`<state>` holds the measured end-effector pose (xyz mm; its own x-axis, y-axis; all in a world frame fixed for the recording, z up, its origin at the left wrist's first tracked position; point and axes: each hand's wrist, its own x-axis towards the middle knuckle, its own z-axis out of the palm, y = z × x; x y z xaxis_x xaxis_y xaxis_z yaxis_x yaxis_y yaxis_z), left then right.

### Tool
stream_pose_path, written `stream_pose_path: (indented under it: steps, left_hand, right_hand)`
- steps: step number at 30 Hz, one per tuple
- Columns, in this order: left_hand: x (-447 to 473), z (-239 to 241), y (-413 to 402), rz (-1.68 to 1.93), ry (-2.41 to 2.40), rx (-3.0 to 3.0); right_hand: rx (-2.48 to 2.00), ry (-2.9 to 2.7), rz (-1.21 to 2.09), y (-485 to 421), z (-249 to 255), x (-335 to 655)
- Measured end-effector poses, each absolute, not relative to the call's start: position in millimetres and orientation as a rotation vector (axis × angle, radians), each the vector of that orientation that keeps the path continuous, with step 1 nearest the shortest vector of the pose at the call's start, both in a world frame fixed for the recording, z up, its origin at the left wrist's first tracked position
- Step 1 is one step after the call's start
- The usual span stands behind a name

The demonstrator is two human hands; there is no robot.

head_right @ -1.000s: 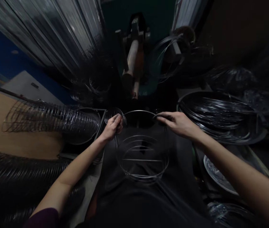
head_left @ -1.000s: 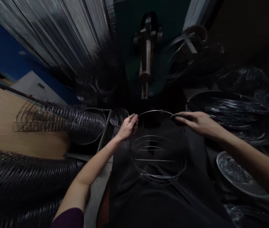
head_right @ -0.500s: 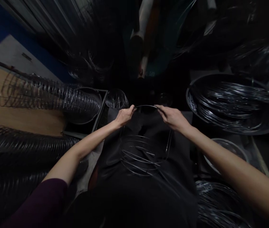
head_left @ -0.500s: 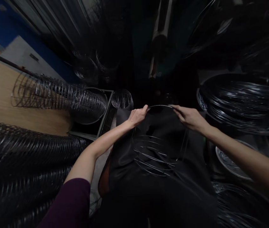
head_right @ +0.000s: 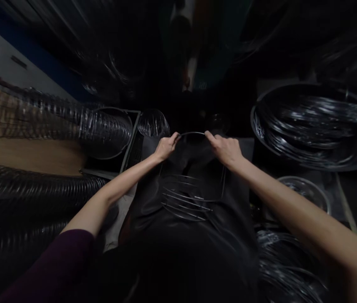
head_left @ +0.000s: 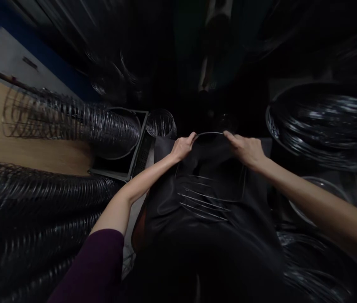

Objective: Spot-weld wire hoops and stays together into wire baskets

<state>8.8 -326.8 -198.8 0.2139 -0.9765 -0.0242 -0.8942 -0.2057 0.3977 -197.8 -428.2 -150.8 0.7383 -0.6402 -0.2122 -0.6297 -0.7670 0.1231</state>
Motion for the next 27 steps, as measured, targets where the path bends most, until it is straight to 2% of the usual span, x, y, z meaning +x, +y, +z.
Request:
stream_pose_path:
  steps: [9,14,17,23,27]
  left_hand:
    - [23,-156,-349,-0.575,-1.994,1.953]
    - [49,-124,-366,-0.355,-2.169,2.099]
    - [65,-114,-381,-0.318,-2.124,2.021]
    - [79,-107,-395,-0.507,-1.915,1.825]
    - [81,-92,-397,-0.371,-1.981,1.975]
  right_hand:
    - [2.898,-0.912,-0.411,-434,-134,-171]
    - [2.898,-0.918,-0.375,-453,-112,-146]
    - [2.906,-0.924,-0.358,-468,-98,-133]
    - [2.918,-0.945,-0.279,-486,-80,-121]
    - [2.915,-0.973,-0.245,-494,-76,-116]
